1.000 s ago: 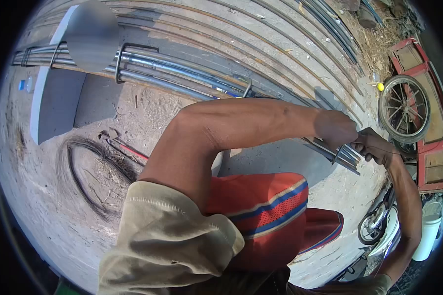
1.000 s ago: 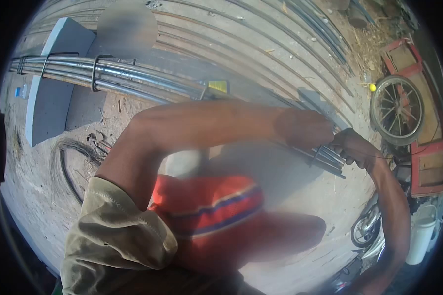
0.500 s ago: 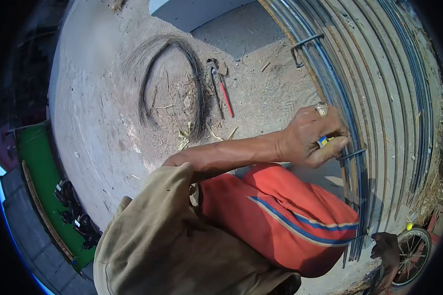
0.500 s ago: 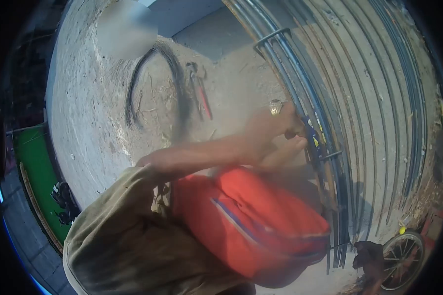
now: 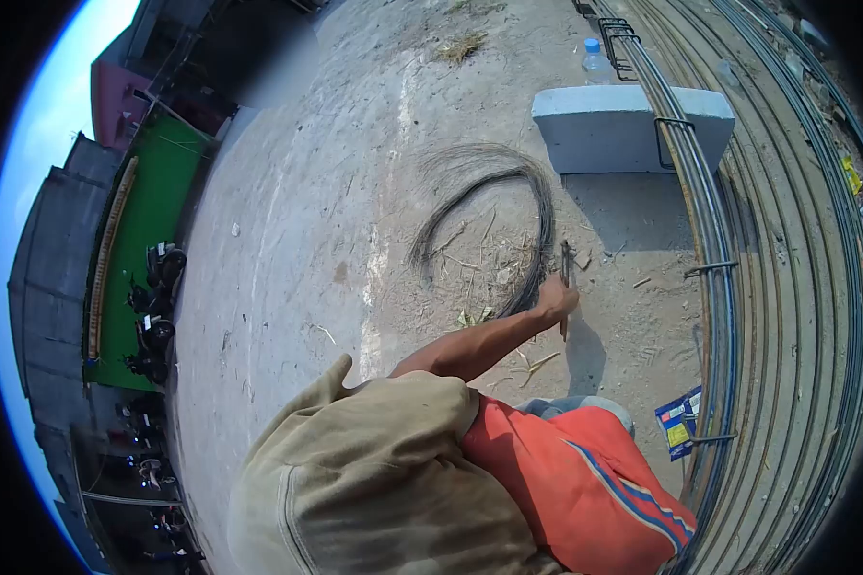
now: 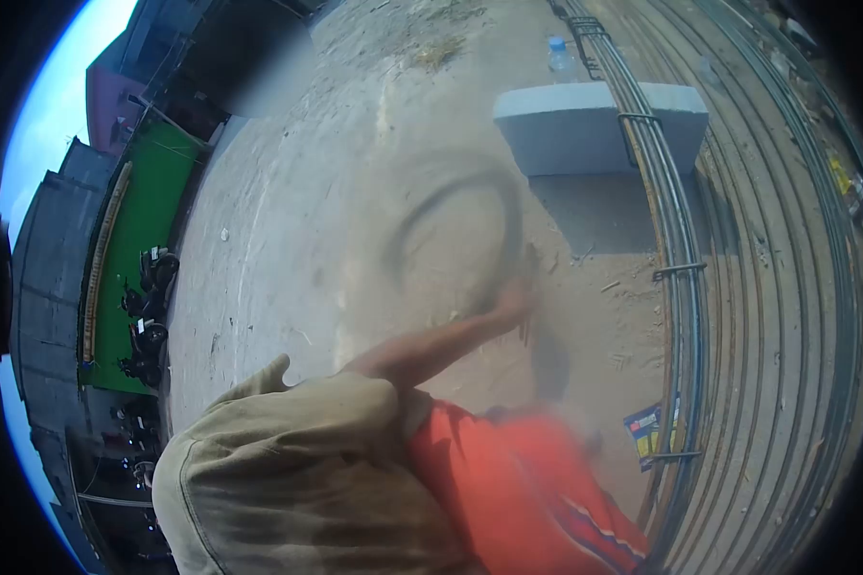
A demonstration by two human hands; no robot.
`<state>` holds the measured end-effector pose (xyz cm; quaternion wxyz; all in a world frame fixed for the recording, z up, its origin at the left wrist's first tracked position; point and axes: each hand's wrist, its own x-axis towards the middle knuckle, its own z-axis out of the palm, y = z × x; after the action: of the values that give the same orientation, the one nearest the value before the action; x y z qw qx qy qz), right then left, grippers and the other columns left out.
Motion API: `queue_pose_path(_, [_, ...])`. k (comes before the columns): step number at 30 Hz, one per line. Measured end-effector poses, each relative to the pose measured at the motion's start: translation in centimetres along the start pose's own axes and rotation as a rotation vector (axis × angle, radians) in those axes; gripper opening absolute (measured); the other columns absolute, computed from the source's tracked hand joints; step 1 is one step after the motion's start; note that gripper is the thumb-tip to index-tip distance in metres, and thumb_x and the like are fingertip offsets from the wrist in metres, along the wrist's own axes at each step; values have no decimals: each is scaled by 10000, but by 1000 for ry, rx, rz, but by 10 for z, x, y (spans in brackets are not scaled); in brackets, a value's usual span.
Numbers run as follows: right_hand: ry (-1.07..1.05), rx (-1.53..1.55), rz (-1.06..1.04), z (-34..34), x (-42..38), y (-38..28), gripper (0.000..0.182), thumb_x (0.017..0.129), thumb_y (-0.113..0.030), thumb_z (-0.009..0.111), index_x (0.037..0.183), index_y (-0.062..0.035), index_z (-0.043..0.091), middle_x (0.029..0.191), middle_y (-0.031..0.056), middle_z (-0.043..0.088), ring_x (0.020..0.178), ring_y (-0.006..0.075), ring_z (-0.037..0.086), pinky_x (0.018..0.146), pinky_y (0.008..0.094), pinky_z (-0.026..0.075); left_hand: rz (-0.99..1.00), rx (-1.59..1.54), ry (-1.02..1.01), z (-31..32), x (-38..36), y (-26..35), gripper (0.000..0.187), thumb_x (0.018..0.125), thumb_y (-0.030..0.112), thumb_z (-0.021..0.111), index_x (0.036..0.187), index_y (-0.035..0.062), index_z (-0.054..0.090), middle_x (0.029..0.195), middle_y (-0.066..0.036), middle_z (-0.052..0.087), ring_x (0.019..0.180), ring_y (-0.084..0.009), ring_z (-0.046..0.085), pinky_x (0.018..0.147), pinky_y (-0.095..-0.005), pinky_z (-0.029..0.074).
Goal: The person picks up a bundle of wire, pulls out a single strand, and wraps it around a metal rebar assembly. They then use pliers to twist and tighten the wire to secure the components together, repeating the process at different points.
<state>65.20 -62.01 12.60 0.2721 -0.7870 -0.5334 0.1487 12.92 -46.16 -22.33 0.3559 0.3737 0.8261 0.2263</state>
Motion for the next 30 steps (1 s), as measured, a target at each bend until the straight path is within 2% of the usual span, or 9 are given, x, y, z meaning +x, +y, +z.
queue_pose_path(2, [45, 17, -55, -2, 5, -7, 340, 913, -304, 557, 1013, 20, 589, 640, 31, 526, 515, 92, 456, 484, 236, 384, 2, -152, -340, -73, -54, 46, 255, 805, 223, 559, 835, -24, 616, 816, -220, 623, 767, -296, 624, 686, -407, 473])
queue_pose_path(7, [158, 57, -106, -32, 8, 6, 310, 909, -276, 572, 973, 25, 605, 657, 30, 541, 523, 94, 450, 489, 236, 387, 719, 42, -544, -160, -148, 110, 423, 951, 383, 458, 823, 8, 607, 636, -118, 537, 595, -223, 519, 578, -379, 418])
queue_pose_path(8, [188, 64, -79, -46, -2, 12, 304, 908, -271, 575, 964, 26, 608, 660, 30, 544, 524, 94, 449, 490, 236, 388, 644, 122, -595, -177, -164, 142, 413, 961, 374, 443, 815, 18, 593, 603, -81, 500, 574, -182, 504, 550, -349, 410])
queue_pose_path(13, [360, 264, -37, -121, -46, 39, 277, 904, -243, 589, 924, 31, 625, 677, 29, 559, 532, 97, 444, 494, 236, 391, 920, -537, -550, -167, -183, 234, 403, 985, 383, 377, 773, 56, 480, 442, 28, 343, 308, -38, 262, 296, -214, 209])
queue_pose_path(15, [531, 167, 31, -121, -54, 27, 275, 896, -228, 605, 924, 44, 644, 688, 62, 593, 558, 115, 503, 503, 224, 411, 1066, -689, -831, -159, -178, 277, 390, 990, 390, 350, 769, 87, 457, 413, 32, 313, 270, -44, 213, 268, -206, 180])
queue_pose_path(17, [625, 84, 99, -126, -62, 24, 289, 888, -224, 621, 938, 58, 660, 713, 104, 635, 592, 140, 574, 521, 216, 445, 948, -749, -1069, -143, -198, 324, 386, 997, 382, 330, 772, 92, 453, 427, 42, 297, 278, -36, 210, 272, -191, 179])
queue_pose_path(20, [561, 129, 57, -158, -81, 41, 335, 874, -274, 635, 944, 52, 665, 749, 124, 662, 606, 170, 603, 568, 263, 514, 834, -434, -697, -107, -251, 384, 367, 1003, 371, 322, 791, 99, 447, 462, 52, 272, 298, -31, 207, 280, -182, 193])
queue_pose_path(27, [635, 167, 186, -174, -153, -12, 483, 885, -431, 541, 1010, 34, 567, 728, 57, 470, 642, 133, 441, 598, 290, 403, 418, -404, -1268, -101, -341, 434, 392, 997, 420, 285, 798, 111, 422, 435, 47, 256, 279, -49, 194, 254, -206, 189])
queue_pose_path(30, [592, 526, 281, -163, -174, -78, 624, 809, -548, 592, 982, 49, 548, 716, 50, 468, 645, 135, 445, 599, 281, 389, 229, -484, -1436, -117, -395, 423, 395, 996, 416, 276, 799, 103, 413, 431, 34, 272, 268, -69, 213, 247, -214, 193])
